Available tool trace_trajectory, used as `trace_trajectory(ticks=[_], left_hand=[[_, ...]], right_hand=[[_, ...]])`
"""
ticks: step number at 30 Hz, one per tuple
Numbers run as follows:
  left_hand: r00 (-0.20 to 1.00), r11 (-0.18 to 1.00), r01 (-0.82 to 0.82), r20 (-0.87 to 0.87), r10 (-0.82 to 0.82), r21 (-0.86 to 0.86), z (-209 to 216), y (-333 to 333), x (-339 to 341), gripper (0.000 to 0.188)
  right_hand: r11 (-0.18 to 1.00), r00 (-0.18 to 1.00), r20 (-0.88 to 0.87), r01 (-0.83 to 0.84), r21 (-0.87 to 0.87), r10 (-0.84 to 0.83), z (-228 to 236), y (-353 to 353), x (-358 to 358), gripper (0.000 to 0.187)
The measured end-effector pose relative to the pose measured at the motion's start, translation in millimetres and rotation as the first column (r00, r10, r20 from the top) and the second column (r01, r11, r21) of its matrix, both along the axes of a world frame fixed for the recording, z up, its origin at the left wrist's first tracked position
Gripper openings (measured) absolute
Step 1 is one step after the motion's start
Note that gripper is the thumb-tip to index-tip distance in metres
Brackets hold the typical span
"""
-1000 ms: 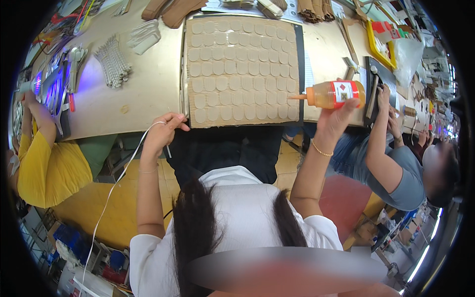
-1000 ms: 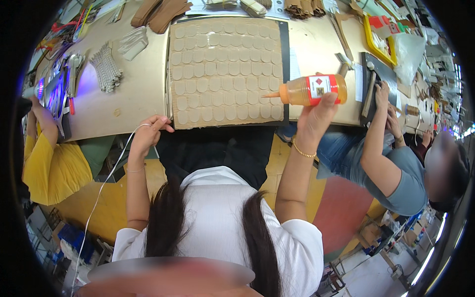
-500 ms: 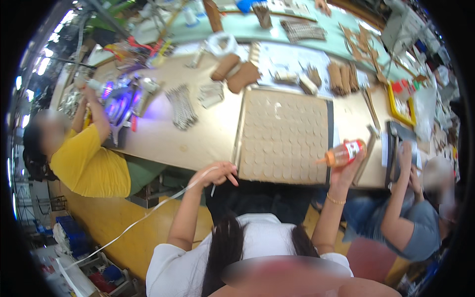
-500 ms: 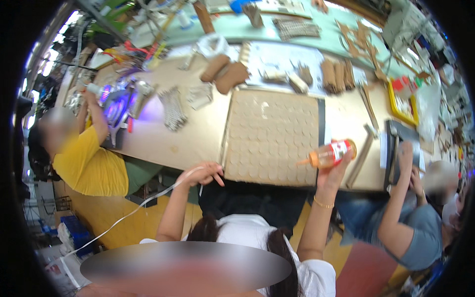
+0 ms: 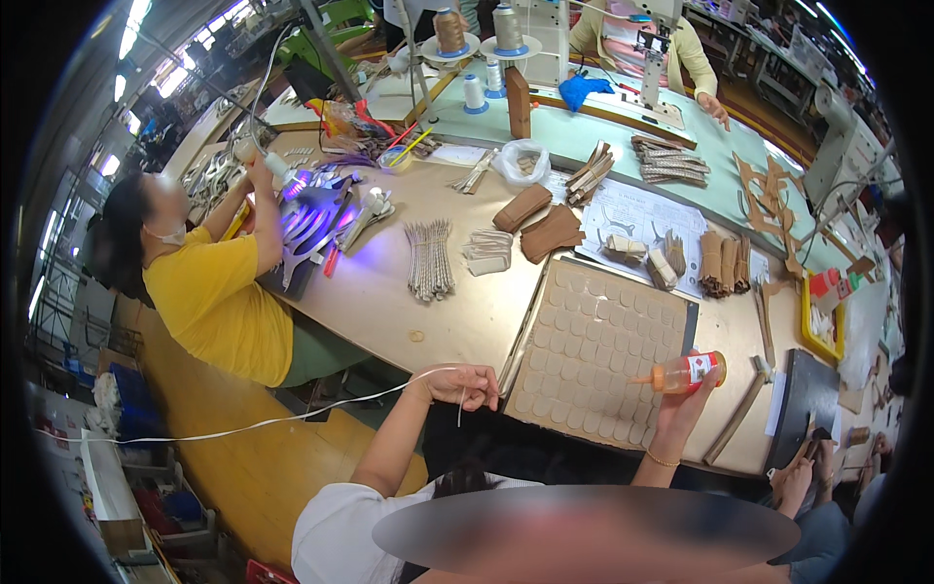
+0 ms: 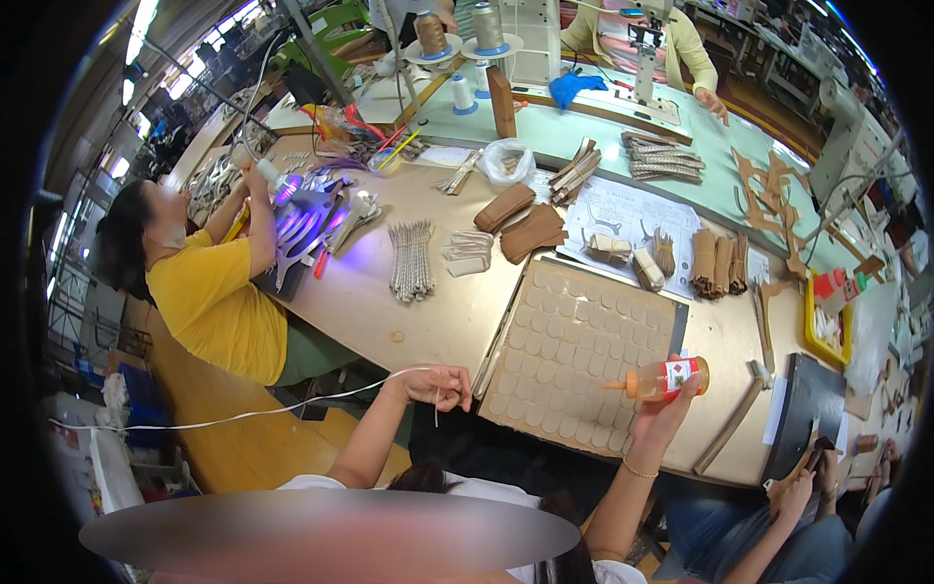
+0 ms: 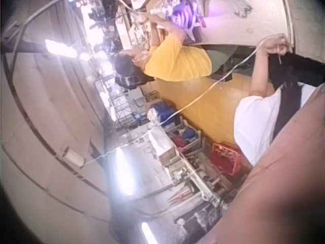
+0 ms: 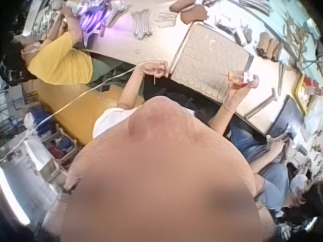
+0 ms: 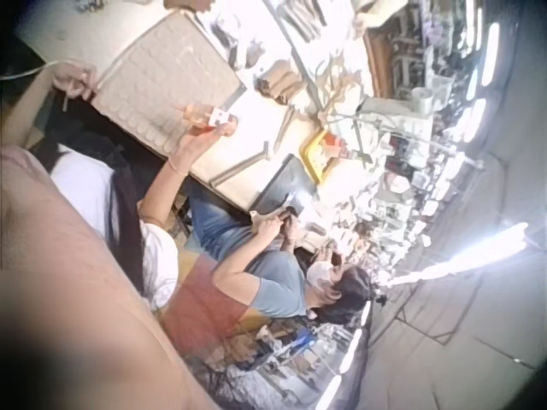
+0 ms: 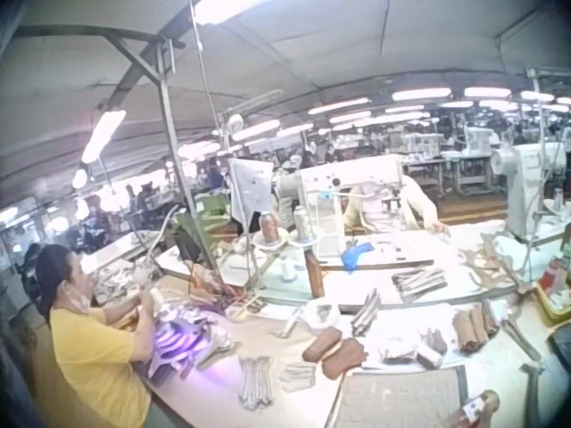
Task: The person applies glue from a squeeze bottle onto a grid of small oval pieces arranged on a flat board. The person moves the bottle in a steady line across the pieces, depositing glue on each one.
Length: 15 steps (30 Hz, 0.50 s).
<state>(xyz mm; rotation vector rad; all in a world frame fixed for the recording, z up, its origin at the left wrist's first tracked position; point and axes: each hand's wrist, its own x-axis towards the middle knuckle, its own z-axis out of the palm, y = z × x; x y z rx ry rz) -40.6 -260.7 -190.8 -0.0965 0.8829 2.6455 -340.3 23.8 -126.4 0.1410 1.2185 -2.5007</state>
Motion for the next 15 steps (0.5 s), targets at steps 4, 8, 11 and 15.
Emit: trace_trajectory(ticks=[4,8,11,15], left_hand=[[0.999,1.0,0.008,0.047,-0.007,-0.014,-0.9,-0.5,2.3,0.022],[0.999,0.998,-0.018,0.044,0.02,-0.059,2.2,2.0,3.4,0.025],[0.997,0.998,-0.016,0.077,0.02,-0.058,5.0,2.7,4.0,0.026],[0.997,0.999,-0.003,0.082,0.007,-0.046,7.8,1.3,3.4,0.026]], right_hand=[[0.999,0.999,-0.035,-0.035,0.0,0.035,-2.3,3.0,-4.5,0.058],[1.0,0.999,-0.051,-0.005,0.008,0.005,-2.2,4.5,-2.0,0.058],[1.0,0.999,-0.049,0.003,0.006,-0.003,-0.2,4.8,1.3,0.056],[1.0,0.997,-0.071,-0.005,-0.007,0.005,3.6,2.8,3.9,0.054]])
